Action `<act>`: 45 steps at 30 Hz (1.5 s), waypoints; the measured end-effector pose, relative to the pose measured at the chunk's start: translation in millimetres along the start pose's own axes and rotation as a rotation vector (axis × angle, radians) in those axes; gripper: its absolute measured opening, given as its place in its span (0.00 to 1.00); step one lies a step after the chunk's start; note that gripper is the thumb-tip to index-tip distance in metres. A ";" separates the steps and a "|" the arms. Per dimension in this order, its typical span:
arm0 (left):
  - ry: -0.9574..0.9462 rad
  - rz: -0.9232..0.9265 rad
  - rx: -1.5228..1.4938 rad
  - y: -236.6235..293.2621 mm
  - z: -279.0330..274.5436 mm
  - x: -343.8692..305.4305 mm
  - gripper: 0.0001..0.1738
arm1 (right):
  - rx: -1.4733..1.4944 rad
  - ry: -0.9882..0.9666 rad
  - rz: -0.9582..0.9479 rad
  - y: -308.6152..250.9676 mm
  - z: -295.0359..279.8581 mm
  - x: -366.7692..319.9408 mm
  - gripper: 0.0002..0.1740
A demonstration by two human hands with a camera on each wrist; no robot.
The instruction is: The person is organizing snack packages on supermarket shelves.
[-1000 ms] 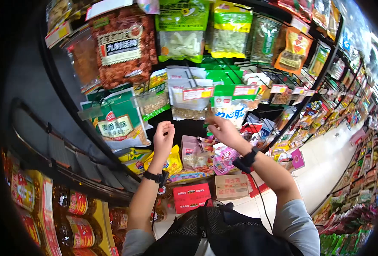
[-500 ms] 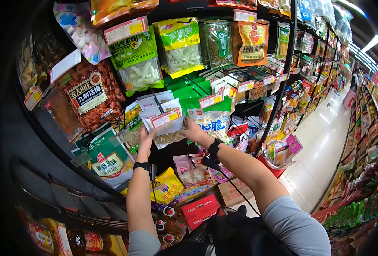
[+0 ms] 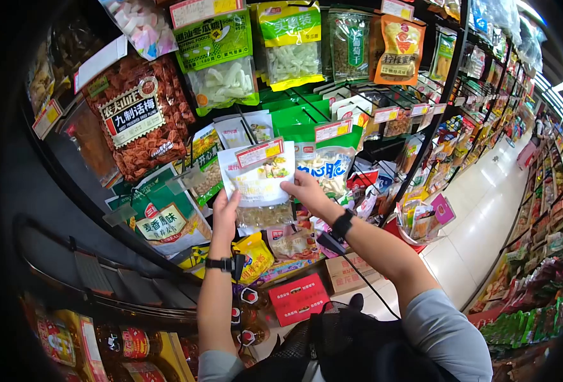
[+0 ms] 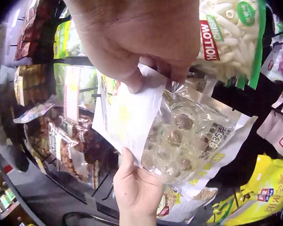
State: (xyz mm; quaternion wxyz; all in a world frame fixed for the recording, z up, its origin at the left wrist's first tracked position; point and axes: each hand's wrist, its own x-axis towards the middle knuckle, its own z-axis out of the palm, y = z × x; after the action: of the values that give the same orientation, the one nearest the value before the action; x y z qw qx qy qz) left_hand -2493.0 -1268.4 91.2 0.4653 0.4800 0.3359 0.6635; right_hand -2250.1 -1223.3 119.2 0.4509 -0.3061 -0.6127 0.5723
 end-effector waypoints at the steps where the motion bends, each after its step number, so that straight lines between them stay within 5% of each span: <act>1: 0.015 -0.021 0.008 3.6 3.7 -9.8 0.19 | 0.013 0.004 -0.010 -1.1 1.4 -9.8 0.17; 10: 0.136 -0.039 -0.092 26.7 53.0 -50.8 0.19 | 0.266 -0.029 -0.026 -33.1 1.6 -51.7 0.19; 13: 0.263 -0.122 -0.136 1.5 68.9 -84.6 0.19 | 0.050 -0.018 0.009 -15.7 -12.6 -76.8 0.17; 19: 0.310 -0.342 -0.147 -87.7 119.9 -169.4 0.25 | 0.068 -0.050 0.100 33.7 -86.5 -164.5 0.18; 23: 0.120 -0.482 -0.148 -152.7 186.5 -200.1 0.24 | 0.075 0.141 0.214 90.0 -169.9 -239.7 0.18; 35: -0.372 -0.873 -0.111 -308.6 416.3 -235.5 0.19 | 0.182 0.630 0.417 130.1 -382.3 -450.4 0.15; 45: -0.466 -0.944 0.026 -364.8 523.4 -204.9 0.19 | 0.104 0.771 0.409 138.7 -480.4 -480.4 0.16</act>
State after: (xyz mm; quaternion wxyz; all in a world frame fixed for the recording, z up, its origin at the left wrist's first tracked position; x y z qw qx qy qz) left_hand -1866.6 -1336.9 -136.7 0.7699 0.4171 0.4114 0.2531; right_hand -1640.9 -1425.3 -143.2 0.5389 -0.5894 -0.2965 0.5238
